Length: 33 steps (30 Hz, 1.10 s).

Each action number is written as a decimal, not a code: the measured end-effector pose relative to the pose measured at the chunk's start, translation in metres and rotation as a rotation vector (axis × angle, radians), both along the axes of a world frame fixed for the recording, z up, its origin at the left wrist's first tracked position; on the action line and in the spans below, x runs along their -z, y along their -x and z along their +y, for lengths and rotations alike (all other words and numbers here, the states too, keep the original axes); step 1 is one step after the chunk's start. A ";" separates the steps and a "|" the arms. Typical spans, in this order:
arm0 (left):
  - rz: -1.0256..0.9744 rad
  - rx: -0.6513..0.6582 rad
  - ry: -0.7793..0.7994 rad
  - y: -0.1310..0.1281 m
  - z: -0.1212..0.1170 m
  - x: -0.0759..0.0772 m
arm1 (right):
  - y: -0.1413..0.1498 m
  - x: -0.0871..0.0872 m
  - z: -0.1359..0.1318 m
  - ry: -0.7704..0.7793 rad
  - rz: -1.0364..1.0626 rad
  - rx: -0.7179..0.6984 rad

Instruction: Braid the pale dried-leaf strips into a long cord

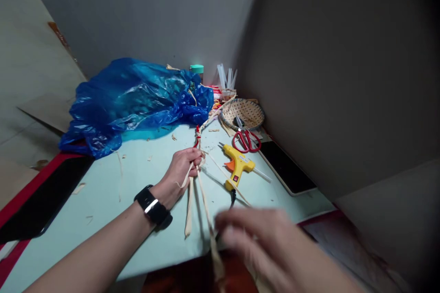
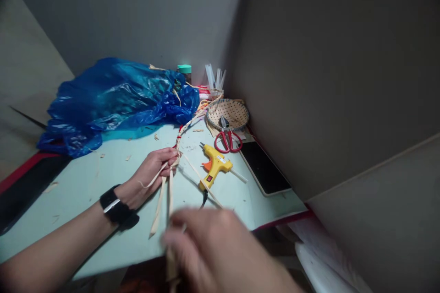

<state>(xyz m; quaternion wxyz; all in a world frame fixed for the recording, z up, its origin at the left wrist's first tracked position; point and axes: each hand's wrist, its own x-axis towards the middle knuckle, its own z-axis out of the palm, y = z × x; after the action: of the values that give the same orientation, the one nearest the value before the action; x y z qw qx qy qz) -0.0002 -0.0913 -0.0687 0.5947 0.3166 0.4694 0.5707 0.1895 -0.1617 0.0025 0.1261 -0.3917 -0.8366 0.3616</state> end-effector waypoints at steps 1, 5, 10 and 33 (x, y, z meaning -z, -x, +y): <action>0.007 0.006 0.000 0.000 0.000 -0.001 | 0.005 -0.008 0.020 -0.121 0.066 0.056; 0.059 0.015 -0.013 0.003 0.000 -0.006 | 0.039 -0.006 0.105 -0.171 0.075 0.115; 0.156 -0.002 -0.017 0.010 0.001 -0.013 | 0.072 0.027 0.148 0.284 0.175 -0.070; 0.803 -0.031 -0.087 0.003 -0.001 -0.016 | 0.056 0.038 0.124 -0.230 -0.087 -0.040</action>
<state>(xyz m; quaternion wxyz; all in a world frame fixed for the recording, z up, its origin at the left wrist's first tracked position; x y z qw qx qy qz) -0.0037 -0.0922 -0.0532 0.3415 0.5320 0.6446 0.4300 0.1331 -0.0377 -0.0354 0.1263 -0.3735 -0.8848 0.2484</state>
